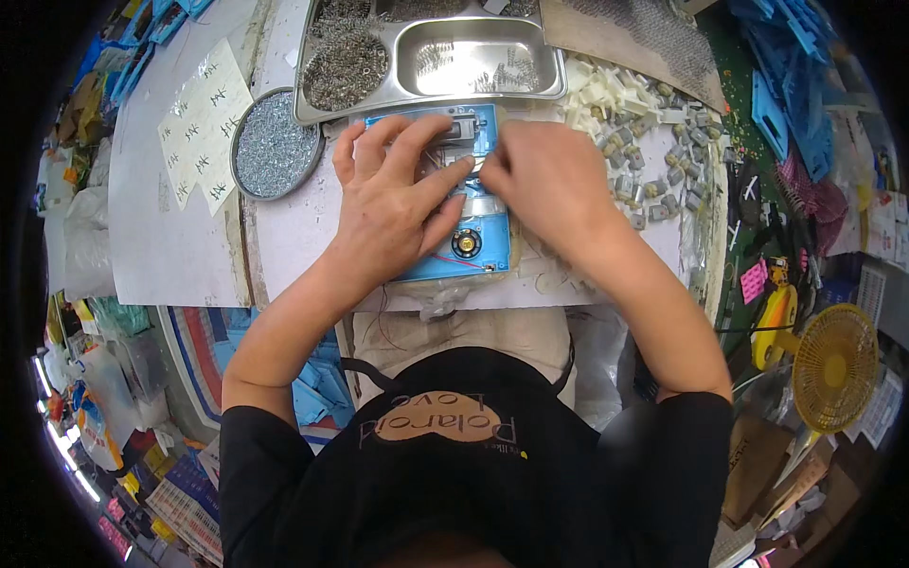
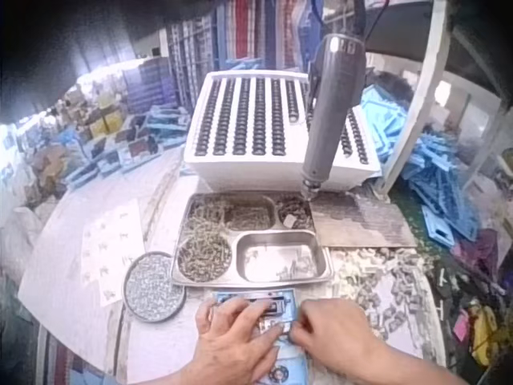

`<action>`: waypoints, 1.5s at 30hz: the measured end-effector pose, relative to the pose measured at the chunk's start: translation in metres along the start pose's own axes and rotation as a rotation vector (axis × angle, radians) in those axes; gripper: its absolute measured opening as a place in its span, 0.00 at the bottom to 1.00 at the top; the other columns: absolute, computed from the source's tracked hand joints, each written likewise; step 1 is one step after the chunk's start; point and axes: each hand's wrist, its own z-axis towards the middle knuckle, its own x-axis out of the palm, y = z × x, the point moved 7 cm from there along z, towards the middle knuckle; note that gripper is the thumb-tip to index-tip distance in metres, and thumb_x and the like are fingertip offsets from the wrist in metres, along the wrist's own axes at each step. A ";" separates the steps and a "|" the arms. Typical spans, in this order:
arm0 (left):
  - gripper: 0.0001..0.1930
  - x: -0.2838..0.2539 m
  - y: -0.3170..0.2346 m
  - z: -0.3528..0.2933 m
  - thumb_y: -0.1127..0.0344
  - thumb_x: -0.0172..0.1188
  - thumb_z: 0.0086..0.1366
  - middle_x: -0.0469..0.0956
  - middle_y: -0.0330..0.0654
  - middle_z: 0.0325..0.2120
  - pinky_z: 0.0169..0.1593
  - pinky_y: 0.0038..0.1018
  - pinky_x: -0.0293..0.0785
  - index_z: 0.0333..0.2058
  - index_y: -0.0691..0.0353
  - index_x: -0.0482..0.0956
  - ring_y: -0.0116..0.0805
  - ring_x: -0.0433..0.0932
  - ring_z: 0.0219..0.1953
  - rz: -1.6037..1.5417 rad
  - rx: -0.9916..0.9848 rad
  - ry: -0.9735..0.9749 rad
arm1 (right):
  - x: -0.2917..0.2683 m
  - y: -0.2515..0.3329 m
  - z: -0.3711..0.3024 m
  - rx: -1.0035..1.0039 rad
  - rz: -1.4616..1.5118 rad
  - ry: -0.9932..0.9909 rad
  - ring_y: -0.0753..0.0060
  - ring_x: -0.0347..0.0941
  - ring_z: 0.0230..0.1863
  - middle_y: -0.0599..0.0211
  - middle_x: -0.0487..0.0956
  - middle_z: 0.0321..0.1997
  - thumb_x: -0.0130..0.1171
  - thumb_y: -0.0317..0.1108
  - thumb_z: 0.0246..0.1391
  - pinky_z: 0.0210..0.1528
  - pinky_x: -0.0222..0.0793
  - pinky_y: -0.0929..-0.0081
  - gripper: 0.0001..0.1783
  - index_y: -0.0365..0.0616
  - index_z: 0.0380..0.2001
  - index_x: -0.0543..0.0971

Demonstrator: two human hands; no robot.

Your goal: Assembling the internal components and soldering wires inside a small blue electronic device.

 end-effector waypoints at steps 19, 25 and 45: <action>0.13 -0.006 -0.002 0.027 0.66 0.72 0.52 0.76 0.43 0.52 0.63 0.46 0.58 0.38 0.53 0.88 0.47 0.71 0.57 -0.040 0.009 0.075 | -0.007 -0.011 0.001 -0.038 0.223 -0.002 0.47 0.81 0.35 0.50 0.82 0.27 0.64 0.35 0.53 0.41 0.76 0.56 0.10 0.38 0.27 0.82; 0.10 -0.008 0.013 0.032 0.68 0.72 0.50 0.77 0.40 0.44 0.55 0.43 0.63 0.33 0.53 0.87 0.44 0.74 0.49 -0.044 0.032 0.043 | -0.058 -0.113 0.044 0.078 0.416 0.112 0.72 0.81 0.35 0.65 0.84 0.38 0.68 0.40 0.56 0.40 0.78 0.72 0.18 0.40 0.45 0.84; 0.15 0.011 0.019 0.065 0.73 0.67 0.51 0.73 0.42 0.36 0.47 0.39 0.69 0.36 0.58 0.72 0.46 0.75 0.42 -0.141 0.112 0.183 | -0.250 -0.442 0.036 0.719 -0.382 0.366 0.65 0.81 0.35 0.60 0.82 0.38 0.65 0.32 0.44 0.30 0.78 0.66 0.17 0.37 0.39 0.80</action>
